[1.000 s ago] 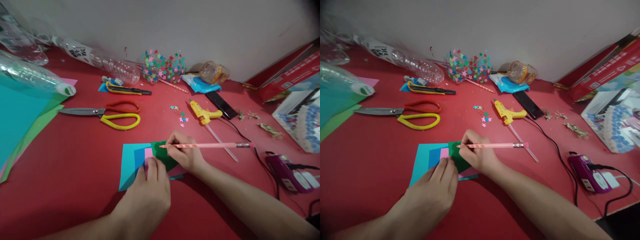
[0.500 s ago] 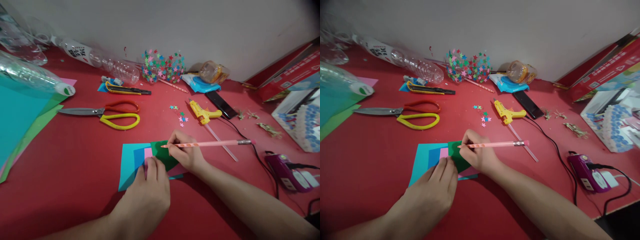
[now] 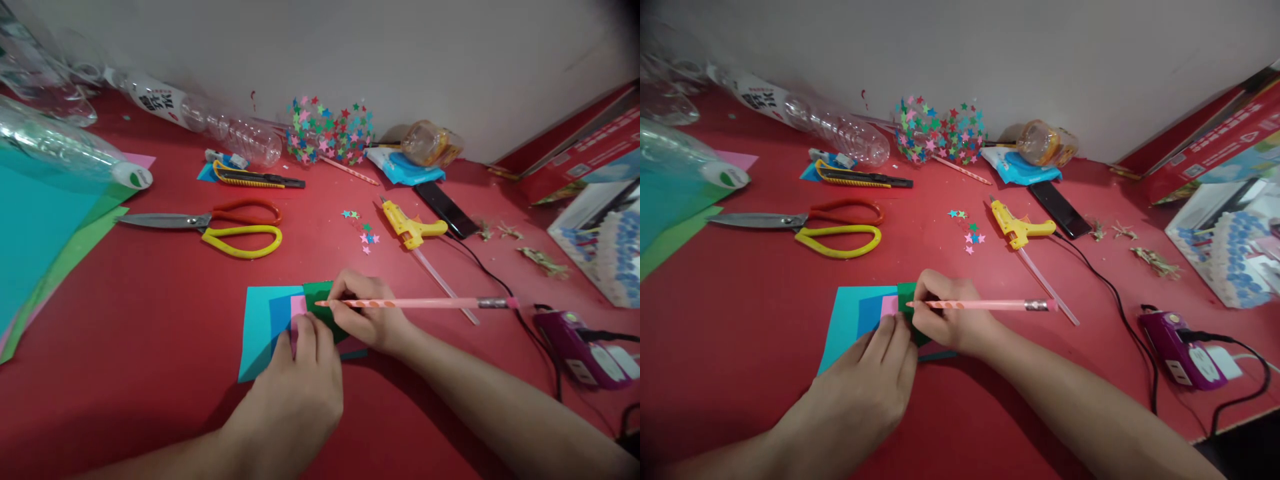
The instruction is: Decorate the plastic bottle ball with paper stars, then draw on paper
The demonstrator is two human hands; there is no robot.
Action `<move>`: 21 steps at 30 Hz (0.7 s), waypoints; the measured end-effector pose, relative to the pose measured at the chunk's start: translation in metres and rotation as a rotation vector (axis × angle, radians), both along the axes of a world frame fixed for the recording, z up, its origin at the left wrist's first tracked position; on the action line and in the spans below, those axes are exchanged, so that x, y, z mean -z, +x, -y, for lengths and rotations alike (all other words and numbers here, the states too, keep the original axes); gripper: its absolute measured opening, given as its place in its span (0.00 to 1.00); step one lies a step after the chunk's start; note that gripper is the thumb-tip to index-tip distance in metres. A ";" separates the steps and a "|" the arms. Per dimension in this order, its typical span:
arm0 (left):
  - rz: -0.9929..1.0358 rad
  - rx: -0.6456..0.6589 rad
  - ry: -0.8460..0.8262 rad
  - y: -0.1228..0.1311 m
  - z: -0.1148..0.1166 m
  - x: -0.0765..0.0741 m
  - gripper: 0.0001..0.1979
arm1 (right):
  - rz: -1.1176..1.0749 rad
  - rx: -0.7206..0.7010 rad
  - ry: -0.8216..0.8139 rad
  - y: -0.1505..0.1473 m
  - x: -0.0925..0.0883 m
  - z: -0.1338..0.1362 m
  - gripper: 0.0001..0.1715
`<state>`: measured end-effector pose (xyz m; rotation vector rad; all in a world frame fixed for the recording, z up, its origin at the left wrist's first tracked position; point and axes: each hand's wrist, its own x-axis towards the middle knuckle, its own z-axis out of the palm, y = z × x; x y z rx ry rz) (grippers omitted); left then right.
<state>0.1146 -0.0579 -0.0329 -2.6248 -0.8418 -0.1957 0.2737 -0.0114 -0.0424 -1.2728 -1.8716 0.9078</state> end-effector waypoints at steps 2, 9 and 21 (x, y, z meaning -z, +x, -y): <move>0.000 0.002 -0.005 0.000 0.000 0.000 0.18 | 0.006 -0.015 -0.003 0.000 0.000 0.000 0.07; 0.015 0.001 0.020 0.001 -0.002 0.002 0.18 | 0.019 -0.017 -0.032 -0.001 0.001 0.001 0.06; -0.042 -0.006 -0.039 -0.001 0.000 -0.001 0.20 | -0.422 0.160 -0.342 0.013 -0.024 -0.016 0.04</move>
